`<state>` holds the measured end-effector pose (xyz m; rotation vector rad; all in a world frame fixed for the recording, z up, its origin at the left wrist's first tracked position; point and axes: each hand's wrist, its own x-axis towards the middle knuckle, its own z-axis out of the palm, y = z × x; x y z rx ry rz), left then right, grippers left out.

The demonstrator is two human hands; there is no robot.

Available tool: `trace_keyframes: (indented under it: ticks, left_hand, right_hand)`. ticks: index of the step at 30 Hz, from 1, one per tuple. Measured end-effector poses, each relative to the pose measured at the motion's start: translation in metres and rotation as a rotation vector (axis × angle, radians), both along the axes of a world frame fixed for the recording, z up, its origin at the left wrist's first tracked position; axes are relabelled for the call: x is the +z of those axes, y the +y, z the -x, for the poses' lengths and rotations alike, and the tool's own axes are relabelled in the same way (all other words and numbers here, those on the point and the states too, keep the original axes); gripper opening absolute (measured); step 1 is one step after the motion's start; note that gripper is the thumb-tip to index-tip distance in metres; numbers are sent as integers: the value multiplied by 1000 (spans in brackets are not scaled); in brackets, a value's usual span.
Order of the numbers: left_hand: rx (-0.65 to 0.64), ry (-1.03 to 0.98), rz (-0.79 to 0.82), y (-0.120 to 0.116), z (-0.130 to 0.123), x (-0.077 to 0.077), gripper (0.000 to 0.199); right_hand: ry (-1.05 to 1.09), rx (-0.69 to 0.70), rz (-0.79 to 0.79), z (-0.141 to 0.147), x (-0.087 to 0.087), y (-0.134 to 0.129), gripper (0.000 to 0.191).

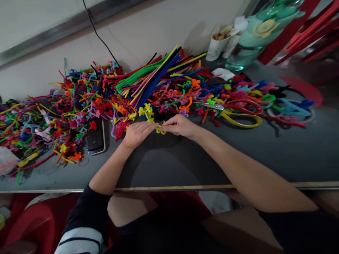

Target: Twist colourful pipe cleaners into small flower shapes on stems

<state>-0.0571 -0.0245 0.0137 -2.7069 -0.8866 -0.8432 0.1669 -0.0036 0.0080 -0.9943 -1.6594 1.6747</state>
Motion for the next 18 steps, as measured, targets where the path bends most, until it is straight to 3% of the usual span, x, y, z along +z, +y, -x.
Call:
trace_keyframes:
  ticks: [7, 13, 15, 18]
  left_hand:
    - [-23, 82, 0, -2, -2, 6, 24]
    - [-111, 156, -53, -4, -8, 18, 20]
    - [-95, 184, -74, -6, -11, 18, 20]
    - [38, 148, 0, -8, -20, 12, 23]
  right_hand:
    - [-54, 110, -115, -2, 7, -1, 26]
    - [-64, 239, -149, -2, 0, 0, 28]
    - [-137, 205, -257, -1, 0, -2, 27]
    - [-371, 79, -575, 3, 1, -7, 23]
